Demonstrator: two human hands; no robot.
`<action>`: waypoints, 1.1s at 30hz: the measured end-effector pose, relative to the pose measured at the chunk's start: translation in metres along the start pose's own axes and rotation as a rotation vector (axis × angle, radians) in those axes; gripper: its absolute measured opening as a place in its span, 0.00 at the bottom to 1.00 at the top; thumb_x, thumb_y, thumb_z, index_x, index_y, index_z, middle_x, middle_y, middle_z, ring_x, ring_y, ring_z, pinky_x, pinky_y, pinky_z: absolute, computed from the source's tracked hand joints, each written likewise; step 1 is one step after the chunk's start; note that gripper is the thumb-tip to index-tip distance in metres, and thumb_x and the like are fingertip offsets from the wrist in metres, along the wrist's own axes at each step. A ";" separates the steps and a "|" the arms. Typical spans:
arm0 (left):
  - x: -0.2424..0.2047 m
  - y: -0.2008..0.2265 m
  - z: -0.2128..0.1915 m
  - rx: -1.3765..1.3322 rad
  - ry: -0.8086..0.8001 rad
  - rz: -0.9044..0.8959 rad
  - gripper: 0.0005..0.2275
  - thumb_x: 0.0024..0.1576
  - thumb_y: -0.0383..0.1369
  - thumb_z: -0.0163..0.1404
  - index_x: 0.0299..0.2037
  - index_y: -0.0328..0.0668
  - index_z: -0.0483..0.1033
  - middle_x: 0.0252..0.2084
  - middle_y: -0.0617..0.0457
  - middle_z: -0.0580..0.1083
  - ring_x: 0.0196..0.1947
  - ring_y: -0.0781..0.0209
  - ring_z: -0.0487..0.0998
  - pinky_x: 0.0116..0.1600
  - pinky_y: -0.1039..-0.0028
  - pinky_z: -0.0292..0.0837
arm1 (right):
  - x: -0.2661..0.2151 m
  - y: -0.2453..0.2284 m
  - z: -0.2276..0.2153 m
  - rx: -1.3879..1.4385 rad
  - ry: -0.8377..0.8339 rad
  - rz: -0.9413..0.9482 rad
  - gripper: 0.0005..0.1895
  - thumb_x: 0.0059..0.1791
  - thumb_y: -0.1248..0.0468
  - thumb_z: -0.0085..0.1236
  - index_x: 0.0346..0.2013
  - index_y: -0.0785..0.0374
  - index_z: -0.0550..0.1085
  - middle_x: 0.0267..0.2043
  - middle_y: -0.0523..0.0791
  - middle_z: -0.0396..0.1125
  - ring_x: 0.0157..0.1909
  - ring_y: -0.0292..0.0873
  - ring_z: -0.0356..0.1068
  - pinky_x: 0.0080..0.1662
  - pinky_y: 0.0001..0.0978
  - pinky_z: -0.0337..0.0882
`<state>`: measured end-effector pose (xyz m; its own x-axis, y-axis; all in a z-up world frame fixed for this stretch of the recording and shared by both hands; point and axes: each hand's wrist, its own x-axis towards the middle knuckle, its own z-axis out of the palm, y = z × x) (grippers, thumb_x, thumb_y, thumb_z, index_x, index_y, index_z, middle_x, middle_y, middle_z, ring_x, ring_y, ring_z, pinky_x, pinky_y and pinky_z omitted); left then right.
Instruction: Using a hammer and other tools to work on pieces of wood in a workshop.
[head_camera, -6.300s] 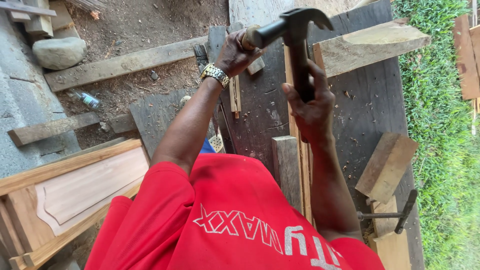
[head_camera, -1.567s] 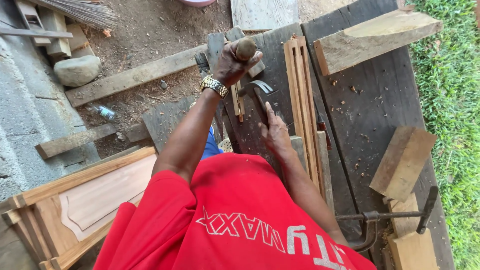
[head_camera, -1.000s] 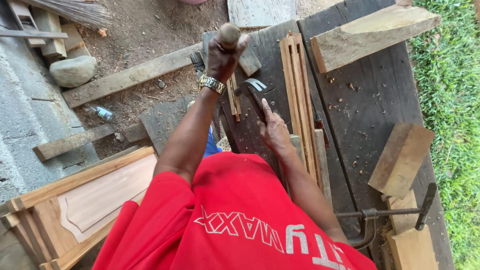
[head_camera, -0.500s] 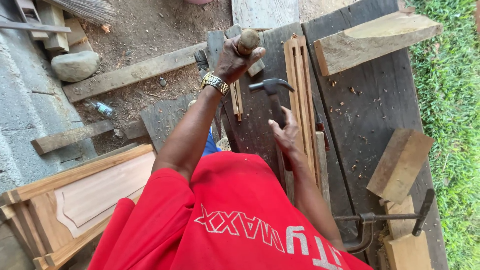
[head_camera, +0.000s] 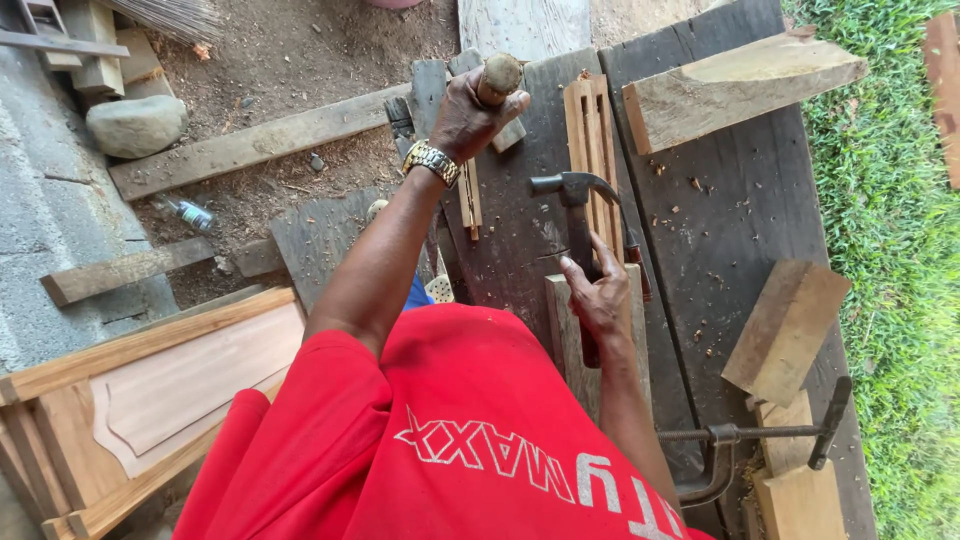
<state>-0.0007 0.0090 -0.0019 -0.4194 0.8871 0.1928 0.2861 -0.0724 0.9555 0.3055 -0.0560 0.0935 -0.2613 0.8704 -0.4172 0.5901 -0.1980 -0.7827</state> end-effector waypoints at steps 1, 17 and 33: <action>0.000 0.000 -0.001 0.000 0.001 0.001 0.16 0.57 0.45 0.63 0.44 0.42 0.79 0.35 0.53 0.82 0.36 0.65 0.83 0.42 0.69 0.81 | 0.000 0.001 0.000 0.000 0.000 -0.001 0.34 0.49 0.63 0.64 0.69 0.60 0.67 0.26 0.41 0.70 0.18 0.32 0.64 0.20 0.28 0.64; -0.013 0.015 -0.005 0.053 -0.013 -0.018 0.16 0.57 0.45 0.63 0.42 0.41 0.79 0.33 0.53 0.81 0.35 0.65 0.83 0.41 0.68 0.80 | -0.008 -0.037 -0.008 0.021 -0.007 -0.068 0.35 0.49 0.63 0.64 0.71 0.59 0.64 0.27 0.41 0.69 0.19 0.32 0.63 0.21 0.28 0.64; -0.023 0.006 -0.008 0.053 -0.010 -0.019 0.15 0.57 0.43 0.63 0.40 0.38 0.78 0.34 0.51 0.80 0.33 0.63 0.81 0.41 0.69 0.79 | 0.013 -0.106 -0.015 -0.244 0.050 -0.724 0.36 0.55 0.68 0.66 0.74 0.57 0.58 0.34 0.43 0.71 0.31 0.34 0.70 0.32 0.31 0.72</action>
<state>0.0038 -0.0158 0.0017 -0.4166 0.8926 0.1724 0.3235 -0.0317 0.9457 0.2509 -0.0168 0.1784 -0.6152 0.7659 0.1867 0.4384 0.5292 -0.7265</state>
